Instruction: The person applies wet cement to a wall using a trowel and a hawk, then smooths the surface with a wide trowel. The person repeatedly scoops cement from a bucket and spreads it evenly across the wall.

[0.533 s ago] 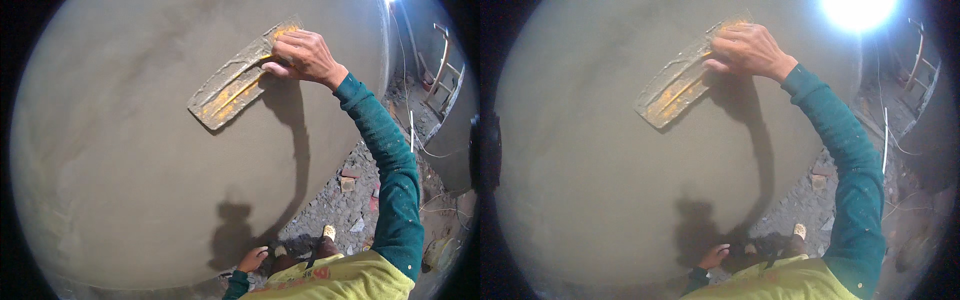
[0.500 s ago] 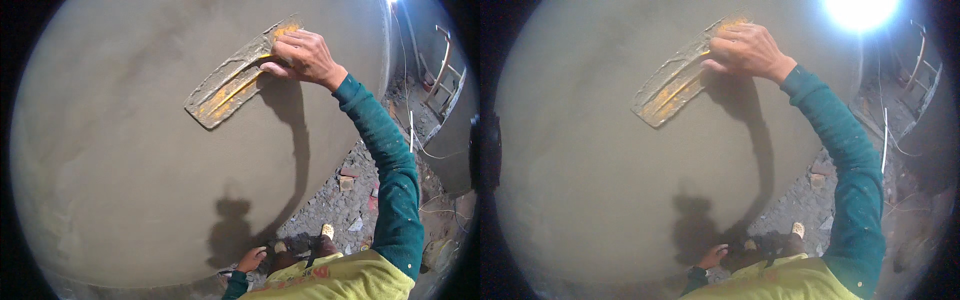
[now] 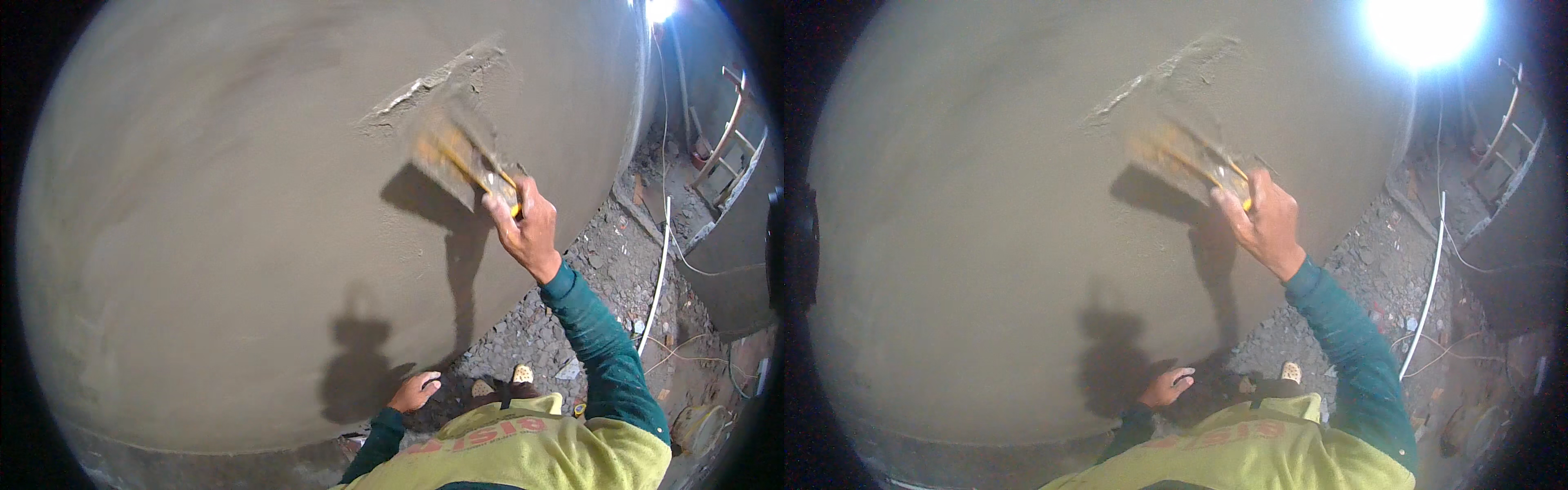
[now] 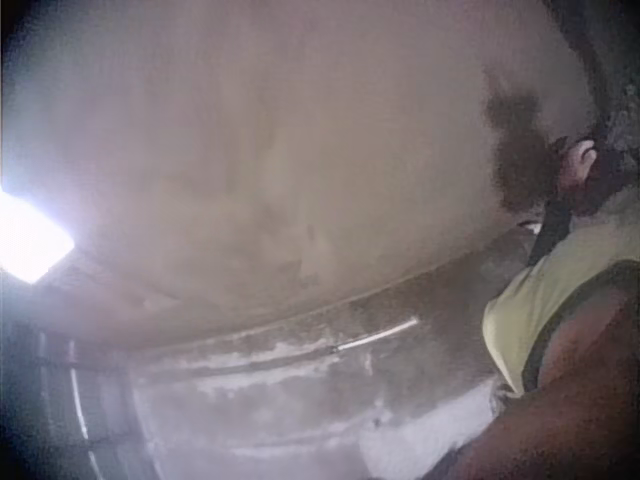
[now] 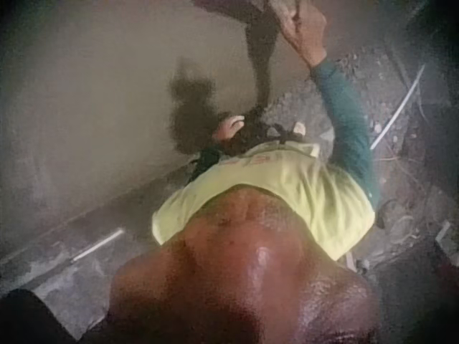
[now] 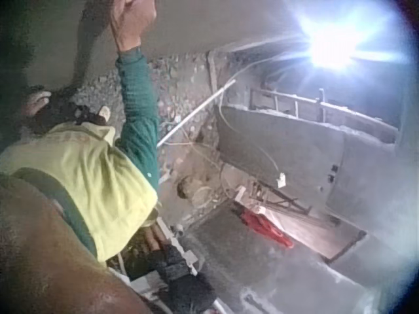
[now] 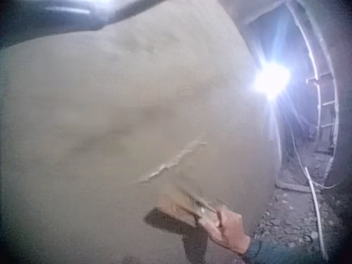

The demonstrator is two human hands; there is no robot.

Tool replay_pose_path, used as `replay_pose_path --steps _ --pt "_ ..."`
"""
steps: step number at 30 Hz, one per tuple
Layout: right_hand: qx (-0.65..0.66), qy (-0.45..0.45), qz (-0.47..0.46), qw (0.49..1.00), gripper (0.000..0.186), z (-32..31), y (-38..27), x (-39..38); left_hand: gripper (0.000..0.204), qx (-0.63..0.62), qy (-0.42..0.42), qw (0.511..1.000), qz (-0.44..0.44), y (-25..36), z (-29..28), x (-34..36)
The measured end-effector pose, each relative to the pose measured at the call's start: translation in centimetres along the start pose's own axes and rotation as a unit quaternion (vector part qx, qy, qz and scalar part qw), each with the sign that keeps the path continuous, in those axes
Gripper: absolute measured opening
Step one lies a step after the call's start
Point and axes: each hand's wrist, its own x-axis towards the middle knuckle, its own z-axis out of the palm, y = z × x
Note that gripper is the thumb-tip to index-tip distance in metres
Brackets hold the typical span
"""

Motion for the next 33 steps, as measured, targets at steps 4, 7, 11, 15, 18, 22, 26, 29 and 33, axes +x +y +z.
replay_pose_path --steps 4,7,11,15,18,22,26,29,33 --pt "0.046 0.076 -0.034 0.995 0.042 2.7 -7.8 3.4 0.054 -0.013 -0.028 0.999 -0.013 1.1 -1.3 0.6" --pt "0.027 0.112 -0.053 0.992 0.043 5.3 -12.2 4.3 0.054 0.004 -0.036 0.999 -0.023 0.8 -1.7 1.2" --pt "0.031 0.114 -0.04 0.992 0.039 6.6 -14.4 4.5 0.054 0.028 -0.022 0.999 0.002 -0.1 -1.7 2.0" --pt "-0.008 0.155 -0.057 0.986 0.037 5.7 -12.6 6.2 0.053 0.016 -0.023 0.999 0.017 -0.9 -1.6 3.0" --pt "0.012 0.146 -0.027 0.989 0.038 4.5 -9.9 8.6 0.051 0.002 -0.004 1.0 0.03 -0.9 -1.6 4.0" --pt "-0.011 0.182 0.023 0.983 0.043 1.4 -3.9 13.2 0.049 -0.012 0.015 1.0 0.019 2.4 -1.7 5.2" --pt "-0.036 0.197 0.043 0.979 0.055 -1.8 5.4 18.4 0.037 0.025 0.148 0.985 0.086 10.6 -3.3 6.3" --pt "0.027 0.15 0.085 0.985 0.071 -4.2 14.7 21.4 0.029 0.042 0.253 0.958 0.132 17.6 -5.5 7.0" --pt "0.057 0.164 0.262 0.949 0.076 -7.0 26.4 24.4 0.023 0.181 0.436 0.848 0.24 24.5 -8.3 7.1"
